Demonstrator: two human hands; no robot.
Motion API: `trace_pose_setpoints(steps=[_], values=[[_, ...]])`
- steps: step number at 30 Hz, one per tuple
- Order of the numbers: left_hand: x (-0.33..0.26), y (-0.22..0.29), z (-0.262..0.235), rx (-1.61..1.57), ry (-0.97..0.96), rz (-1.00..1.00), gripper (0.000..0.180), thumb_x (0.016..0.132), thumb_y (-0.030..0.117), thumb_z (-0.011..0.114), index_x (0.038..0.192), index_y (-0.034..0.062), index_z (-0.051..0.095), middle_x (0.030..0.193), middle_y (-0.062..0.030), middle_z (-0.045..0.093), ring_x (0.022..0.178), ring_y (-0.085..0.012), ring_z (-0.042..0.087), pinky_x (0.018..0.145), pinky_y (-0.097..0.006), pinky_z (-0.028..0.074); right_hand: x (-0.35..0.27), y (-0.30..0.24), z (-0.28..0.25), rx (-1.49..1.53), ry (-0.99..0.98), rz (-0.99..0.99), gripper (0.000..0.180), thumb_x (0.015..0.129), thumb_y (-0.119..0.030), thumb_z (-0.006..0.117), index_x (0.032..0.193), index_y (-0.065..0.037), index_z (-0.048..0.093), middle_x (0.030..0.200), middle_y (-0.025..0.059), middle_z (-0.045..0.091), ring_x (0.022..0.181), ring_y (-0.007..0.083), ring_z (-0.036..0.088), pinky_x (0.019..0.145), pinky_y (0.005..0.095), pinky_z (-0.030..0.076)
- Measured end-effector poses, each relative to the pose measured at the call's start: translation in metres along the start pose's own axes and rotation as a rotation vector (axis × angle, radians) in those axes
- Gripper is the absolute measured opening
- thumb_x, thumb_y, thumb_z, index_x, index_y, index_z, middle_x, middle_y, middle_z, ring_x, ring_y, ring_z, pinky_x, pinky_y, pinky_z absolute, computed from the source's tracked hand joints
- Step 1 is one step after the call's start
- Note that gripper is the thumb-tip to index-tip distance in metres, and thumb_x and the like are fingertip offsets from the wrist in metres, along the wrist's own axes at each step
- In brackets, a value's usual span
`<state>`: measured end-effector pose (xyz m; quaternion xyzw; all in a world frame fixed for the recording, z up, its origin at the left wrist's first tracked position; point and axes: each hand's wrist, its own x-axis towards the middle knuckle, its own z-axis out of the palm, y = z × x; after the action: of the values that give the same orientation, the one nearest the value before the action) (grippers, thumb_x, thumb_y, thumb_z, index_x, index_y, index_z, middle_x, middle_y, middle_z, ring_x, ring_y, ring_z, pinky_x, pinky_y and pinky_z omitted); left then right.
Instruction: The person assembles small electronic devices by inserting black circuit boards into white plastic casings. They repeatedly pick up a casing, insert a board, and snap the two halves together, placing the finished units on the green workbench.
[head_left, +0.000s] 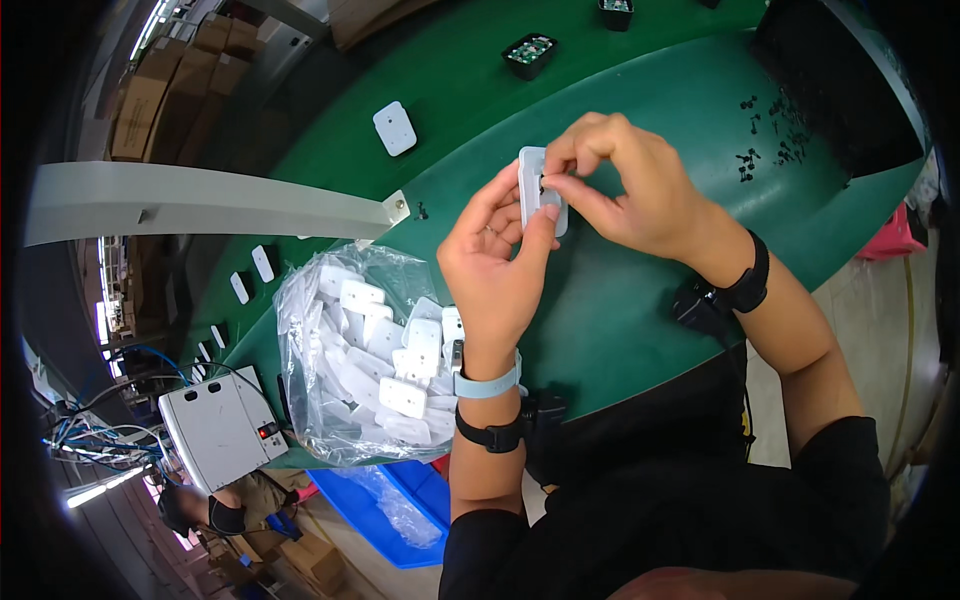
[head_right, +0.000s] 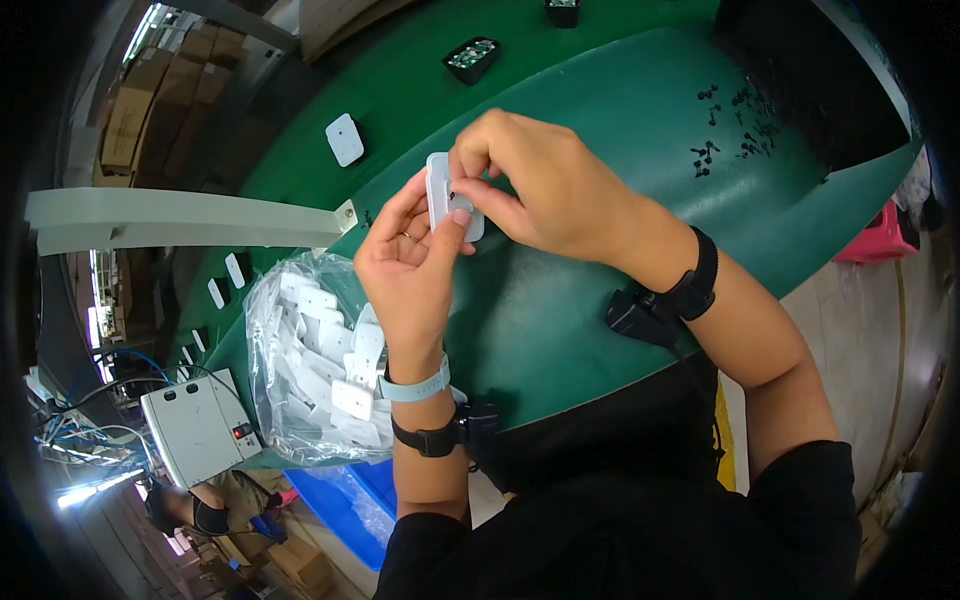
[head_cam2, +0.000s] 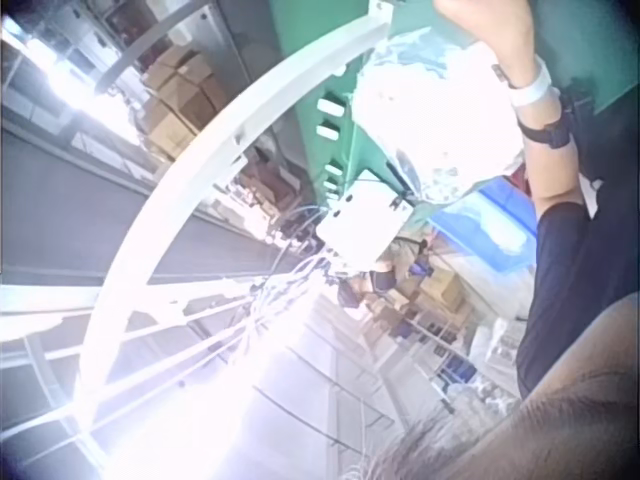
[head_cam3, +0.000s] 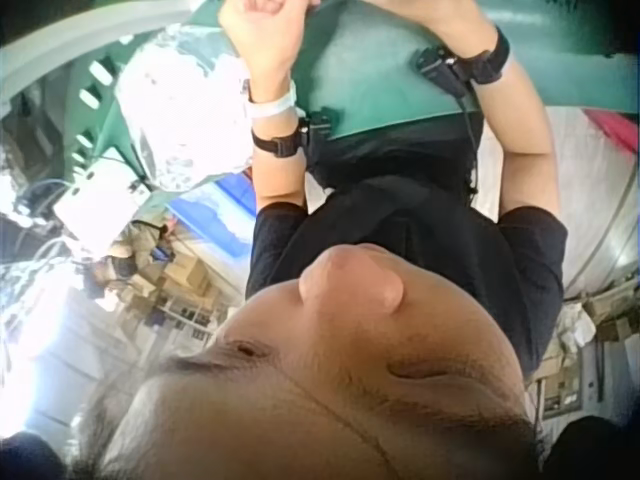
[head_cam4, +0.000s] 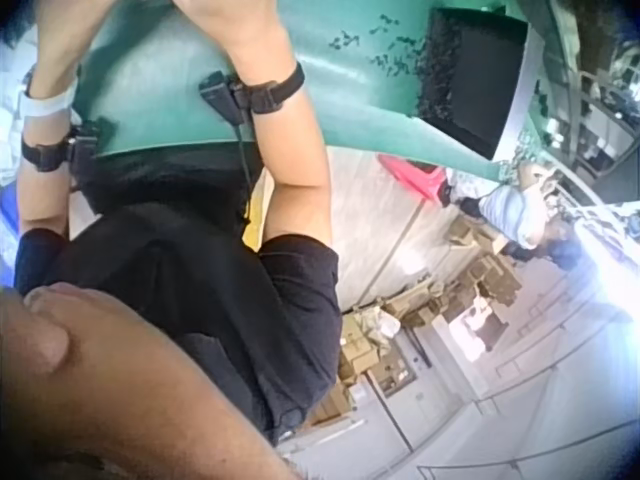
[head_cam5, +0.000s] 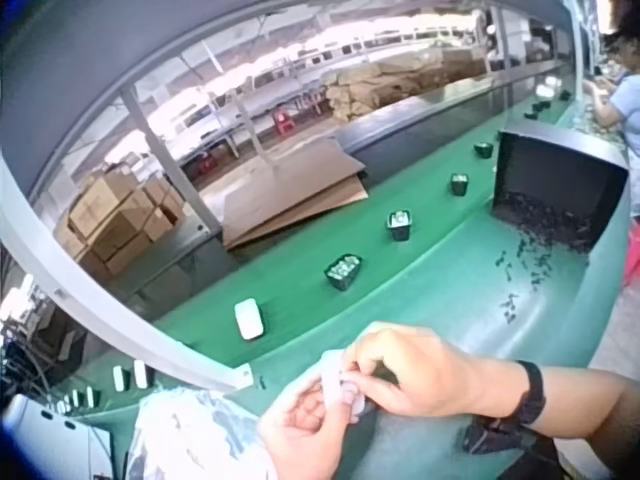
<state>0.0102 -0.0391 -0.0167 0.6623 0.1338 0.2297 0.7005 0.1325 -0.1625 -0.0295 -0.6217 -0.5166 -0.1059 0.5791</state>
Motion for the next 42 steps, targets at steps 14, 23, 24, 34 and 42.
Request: trace_pose_setpoints(steps=[14,23,24,34,42], values=[[0.001,-0.001,-0.002,-0.17,-0.002,-0.097,0.03,0.091,0.001,0.067,0.12,-0.006,0.061,0.107,-0.011,0.069,0.09,-0.0112,0.065,0.07,-0.024,0.052,0.007,-0.008,-0.011,0.718,-0.055,0.709,0.026,0.084,0.001,0.073,0.102,-0.001,0.053,0.092,0.0096,0.069,0.074,0.009,0.065,0.063,0.0213,0.053],[-0.001,-0.009,-0.006,-0.034,0.032,-0.121,0.021,0.093,0.003,0.065,0.112,-0.006,0.062,0.102,-0.0102,0.07,0.084,-0.012,0.065,0.07,-0.025,0.052,-0.002,-0.005,0.001,0.688,-0.119,0.72,0.024,0.087,0.0,0.072,0.103,-0.003,0.054,0.098,0.0066,0.066,0.086,0.01,0.064,0.074,0.0251,0.057],[0.0,-0.012,-0.008,-0.029,0.029,-0.123,0.02,0.093,0.003,0.065,0.111,-0.0057,0.062,0.101,-0.0097,0.069,0.082,-0.0111,0.065,0.069,-0.024,0.052,-0.002,-0.003,0.001,0.668,-0.129,0.687,0.024,0.087,-0.001,0.072,0.103,-0.002,0.055,0.099,0.0065,0.065,0.088,0.0103,0.064,0.074,0.0255,0.056],[0.004,-0.02,-0.027,-0.08,0.258,0.176,0.017,0.097,0.005,0.059,0.112,-0.0016,0.057,0.105,-0.0117,0.065,0.088,-0.0188,0.066,0.074,-0.033,0.059,0.086,0.083,0.032,-0.688,-0.346,0.15,0.068,0.066,-0.004,0.071,0.132,-0.014,0.058,0.142,0.0146,0.049,0.123,0.0377,0.049,0.092,0.0532,0.045],[0.013,-0.015,-0.009,-0.293,0.163,0.033,0.018,0.099,0.005,0.047,0.115,-0.0016,0.048,0.102,-0.017,0.064,0.081,-0.0222,0.067,0.07,-0.034,0.057,0.083,0.082,-0.004,-0.336,-0.318,0.303,0.032,0.073,-0.012,0.075,0.101,-0.003,0.061,0.094,0.015,0.066,0.09,0.0293,0.064,0.078,0.0473,0.048]])
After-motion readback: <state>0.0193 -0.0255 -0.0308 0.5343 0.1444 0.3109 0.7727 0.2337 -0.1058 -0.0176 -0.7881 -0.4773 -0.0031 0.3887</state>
